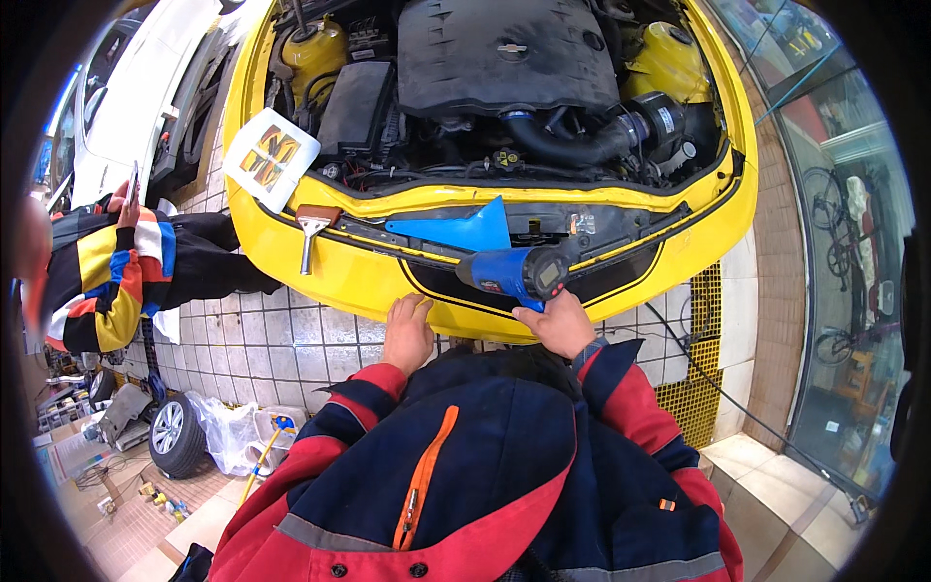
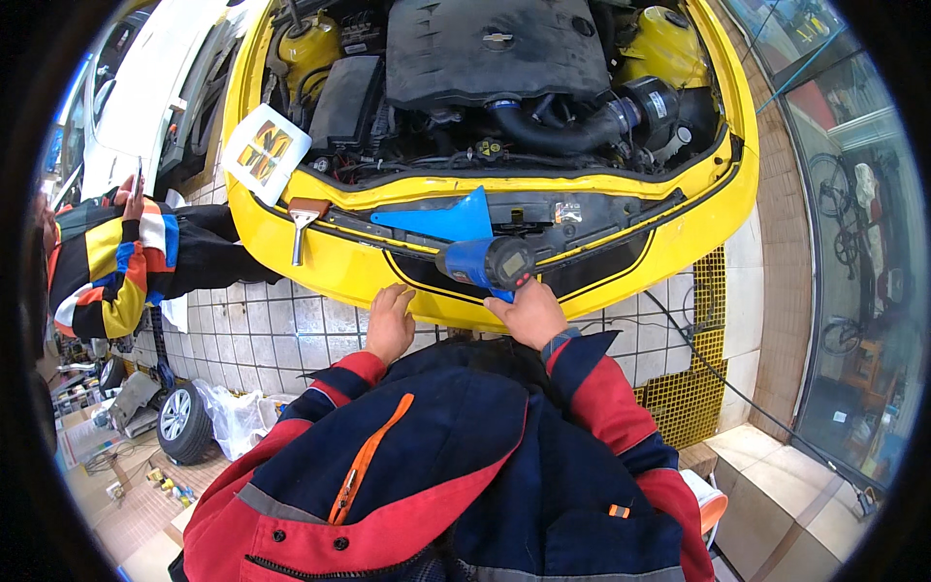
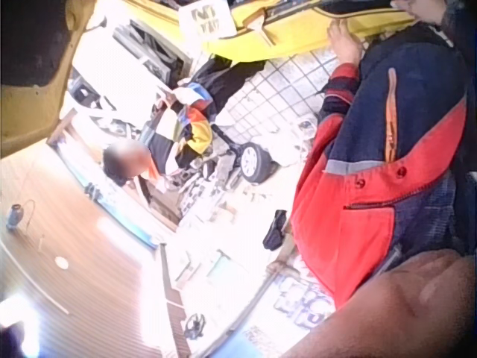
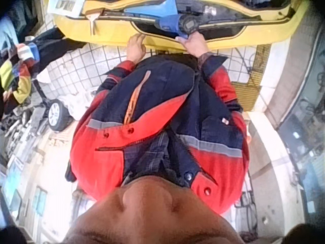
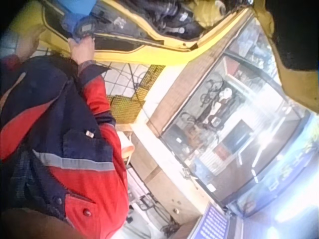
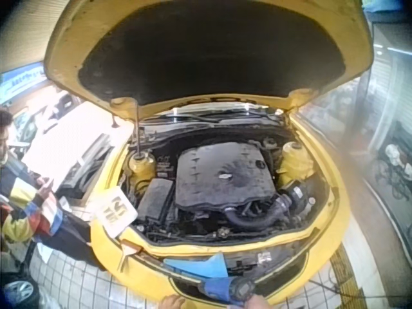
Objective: The person applies a transparent protective film to the front bumper of a yellow car. They use a heat gun to warm the film and a blue squeegee to smooth it onto the surface, working along the bumper edges and contours.
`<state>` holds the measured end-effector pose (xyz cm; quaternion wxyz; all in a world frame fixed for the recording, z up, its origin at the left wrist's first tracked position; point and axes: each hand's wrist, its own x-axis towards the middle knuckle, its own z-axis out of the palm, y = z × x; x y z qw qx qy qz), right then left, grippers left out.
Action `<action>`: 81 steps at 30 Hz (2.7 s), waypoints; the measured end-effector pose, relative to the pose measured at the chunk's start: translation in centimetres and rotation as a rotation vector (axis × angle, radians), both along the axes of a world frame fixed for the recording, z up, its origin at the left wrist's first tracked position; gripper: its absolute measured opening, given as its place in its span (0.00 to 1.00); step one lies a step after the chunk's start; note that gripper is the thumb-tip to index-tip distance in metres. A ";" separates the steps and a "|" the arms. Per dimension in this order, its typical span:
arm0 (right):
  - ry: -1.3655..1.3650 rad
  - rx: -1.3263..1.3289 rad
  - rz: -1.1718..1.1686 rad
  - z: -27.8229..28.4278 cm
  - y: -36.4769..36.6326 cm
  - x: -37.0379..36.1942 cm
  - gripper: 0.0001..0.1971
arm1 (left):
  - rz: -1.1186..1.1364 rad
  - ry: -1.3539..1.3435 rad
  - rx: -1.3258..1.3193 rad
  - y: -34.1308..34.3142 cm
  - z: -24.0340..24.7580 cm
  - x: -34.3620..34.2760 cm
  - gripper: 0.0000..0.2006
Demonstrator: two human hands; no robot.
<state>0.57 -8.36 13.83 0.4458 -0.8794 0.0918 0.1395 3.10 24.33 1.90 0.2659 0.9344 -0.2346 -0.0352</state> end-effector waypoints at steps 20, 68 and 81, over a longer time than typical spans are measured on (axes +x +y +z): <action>-0.020 -0.016 -0.147 -0.7 -2.5 -4.0 0.25 | -0.241 -0.127 0.010 -5.1 0.4 4.5 0.26; 0.242 0.442 -0.738 3.1 -14.1 -12.2 0.08 | -0.279 -0.004 0.088 -11.1 1.0 5.8 0.23; 0.027 0.335 -0.131 0.6 -8.4 -4.0 0.20 | -0.180 0.147 -0.052 -9.0 2.4 5.8 0.30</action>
